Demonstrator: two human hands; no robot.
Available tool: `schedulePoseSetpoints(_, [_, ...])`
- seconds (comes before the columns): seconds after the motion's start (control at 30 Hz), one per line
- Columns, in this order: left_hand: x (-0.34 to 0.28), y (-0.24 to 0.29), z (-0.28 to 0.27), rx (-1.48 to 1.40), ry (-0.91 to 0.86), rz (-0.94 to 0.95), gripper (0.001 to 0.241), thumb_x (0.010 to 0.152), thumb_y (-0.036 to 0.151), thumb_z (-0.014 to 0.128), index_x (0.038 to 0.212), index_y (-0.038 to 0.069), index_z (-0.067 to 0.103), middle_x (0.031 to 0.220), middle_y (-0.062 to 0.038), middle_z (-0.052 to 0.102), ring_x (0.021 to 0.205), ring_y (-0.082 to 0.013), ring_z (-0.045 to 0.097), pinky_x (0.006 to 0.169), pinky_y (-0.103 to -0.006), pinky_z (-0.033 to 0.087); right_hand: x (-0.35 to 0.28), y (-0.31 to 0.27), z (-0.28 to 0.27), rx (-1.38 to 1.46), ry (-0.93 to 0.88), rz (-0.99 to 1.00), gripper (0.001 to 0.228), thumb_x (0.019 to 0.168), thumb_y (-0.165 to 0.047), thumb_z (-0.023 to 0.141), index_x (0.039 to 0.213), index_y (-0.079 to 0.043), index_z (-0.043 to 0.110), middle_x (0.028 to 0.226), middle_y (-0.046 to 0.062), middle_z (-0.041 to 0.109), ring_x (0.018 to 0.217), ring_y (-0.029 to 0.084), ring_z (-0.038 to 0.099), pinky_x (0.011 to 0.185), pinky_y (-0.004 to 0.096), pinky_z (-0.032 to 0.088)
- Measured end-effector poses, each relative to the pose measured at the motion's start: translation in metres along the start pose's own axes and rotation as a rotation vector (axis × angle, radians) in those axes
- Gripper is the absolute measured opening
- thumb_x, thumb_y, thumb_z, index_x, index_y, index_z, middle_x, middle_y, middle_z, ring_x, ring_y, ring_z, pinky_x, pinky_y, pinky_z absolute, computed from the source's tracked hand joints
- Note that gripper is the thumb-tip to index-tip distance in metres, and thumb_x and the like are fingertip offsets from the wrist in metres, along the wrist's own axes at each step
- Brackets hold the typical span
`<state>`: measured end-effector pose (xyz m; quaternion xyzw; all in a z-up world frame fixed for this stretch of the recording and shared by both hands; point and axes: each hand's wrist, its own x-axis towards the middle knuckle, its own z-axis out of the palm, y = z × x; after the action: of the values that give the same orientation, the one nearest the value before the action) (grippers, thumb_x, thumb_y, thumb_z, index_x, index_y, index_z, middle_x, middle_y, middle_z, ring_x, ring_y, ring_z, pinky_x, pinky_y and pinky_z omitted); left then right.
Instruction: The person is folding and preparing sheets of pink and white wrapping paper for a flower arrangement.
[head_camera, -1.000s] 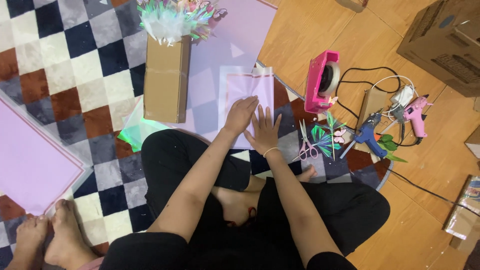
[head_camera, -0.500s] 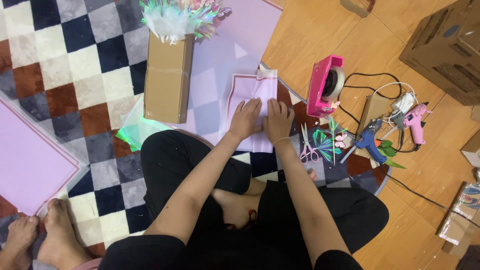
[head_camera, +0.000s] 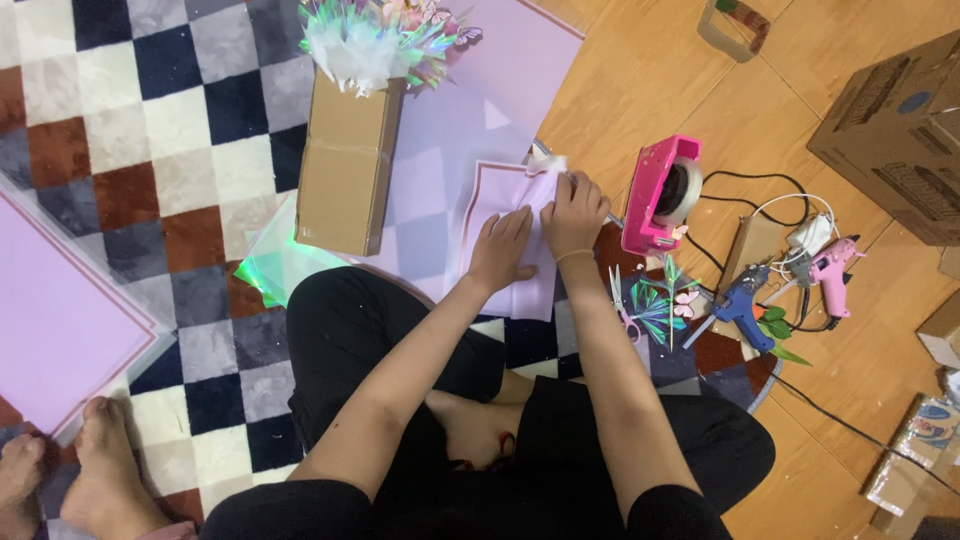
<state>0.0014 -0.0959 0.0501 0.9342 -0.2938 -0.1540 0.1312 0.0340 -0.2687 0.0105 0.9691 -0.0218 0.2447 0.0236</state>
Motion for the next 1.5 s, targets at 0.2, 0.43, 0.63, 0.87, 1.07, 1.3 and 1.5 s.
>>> schedulePoseSetpoints(0.2, [0.006,0.000,0.007,0.088,0.112,0.021,0.114,0.063,0.062,0.082,0.152,0.006,0.040,0.156,-0.008,0.042,0.140,-0.0220,0.045,0.116,-0.0433,0.035,-0.086,-0.016,-0.056,0.030,-0.199,0.099,0.047,0.072,-0.027,0.072,0.117,-0.018,0.067,0.111,0.009,0.061,0.102,0.032,0.057,0.084,0.049,0.041])
schedulePoseSetpoints(0.43, [0.001,0.005,-0.016,0.085,0.006,0.032,0.113,0.066,0.060,0.083,0.154,0.006,0.038,0.159,-0.007,0.037,0.140,-0.0225,0.040,0.117,-0.0434,0.032,-0.149,-0.045,-0.136,0.172,-0.335,0.312,0.041,0.078,-0.023,0.074,0.118,-0.019,0.071,0.106,0.010,0.064,0.092,0.031,0.066,0.072,0.043,0.050])
schedulePoseSetpoints(0.63, [-0.001,0.004,-0.019,0.041,-0.098,0.024,0.112,0.070,0.061,0.079,0.157,0.006,0.033,0.162,-0.007,0.028,0.145,-0.0230,0.030,0.119,-0.0438,0.025,-0.195,-0.002,-0.078,0.285,-0.765,0.471,0.018,0.085,-0.038,0.071,0.096,-0.026,0.077,0.093,0.003,0.064,0.086,0.027,0.071,0.070,0.038,0.058])
schedulePoseSetpoints(0.87, [-0.002,0.005,-0.024,0.046,-0.083,0.020,0.111,0.070,0.063,0.076,0.156,0.007,0.034,0.162,-0.006,0.029,0.144,-0.0214,0.031,0.119,-0.0422,0.025,-0.110,0.013,-0.091,0.671,-0.709,0.836,0.047,0.078,-0.038,0.081,0.115,-0.011,0.070,0.096,0.010,0.076,0.096,0.030,0.073,0.080,0.042,0.057])
schedulePoseSetpoints(1.07, [-0.012,0.006,-0.044,-0.055,-0.076,0.014,0.102,0.078,0.052,0.078,0.158,0.009,0.033,0.165,-0.007,0.027,0.149,-0.0239,0.027,0.122,-0.0431,0.023,-0.106,0.010,-0.058,0.572,-0.772,0.782,0.027,0.073,-0.033,0.084,0.094,-0.016,0.076,0.087,0.003,0.077,0.088,0.026,0.075,0.074,0.038,0.058])
schedulePoseSetpoints(1.3, [-0.063,-0.039,-0.008,-0.557,0.642,-0.718,0.071,0.077,0.017,0.084,0.138,0.004,0.052,0.132,-0.016,0.058,0.128,-0.0348,0.053,0.112,-0.0477,0.039,-0.109,0.009,-0.058,0.626,-0.670,0.845,0.022,0.071,-0.023,0.082,0.091,-0.013,0.078,0.085,0.007,0.075,0.088,0.029,0.073,0.078,0.039,0.056])
schedulePoseSetpoints(1.5, [-0.042,-0.075,0.038,-0.620,0.408,-0.815,0.052,0.083,0.035,0.077,0.128,0.015,0.060,0.088,0.005,0.068,0.093,-0.0248,0.069,0.087,-0.0440,0.056,-0.126,0.020,-0.048,0.779,-0.551,0.890,0.021,0.069,-0.022,0.081,0.090,-0.018,0.078,0.070,0.000,0.071,0.070,0.019,0.069,0.068,0.035,0.054])
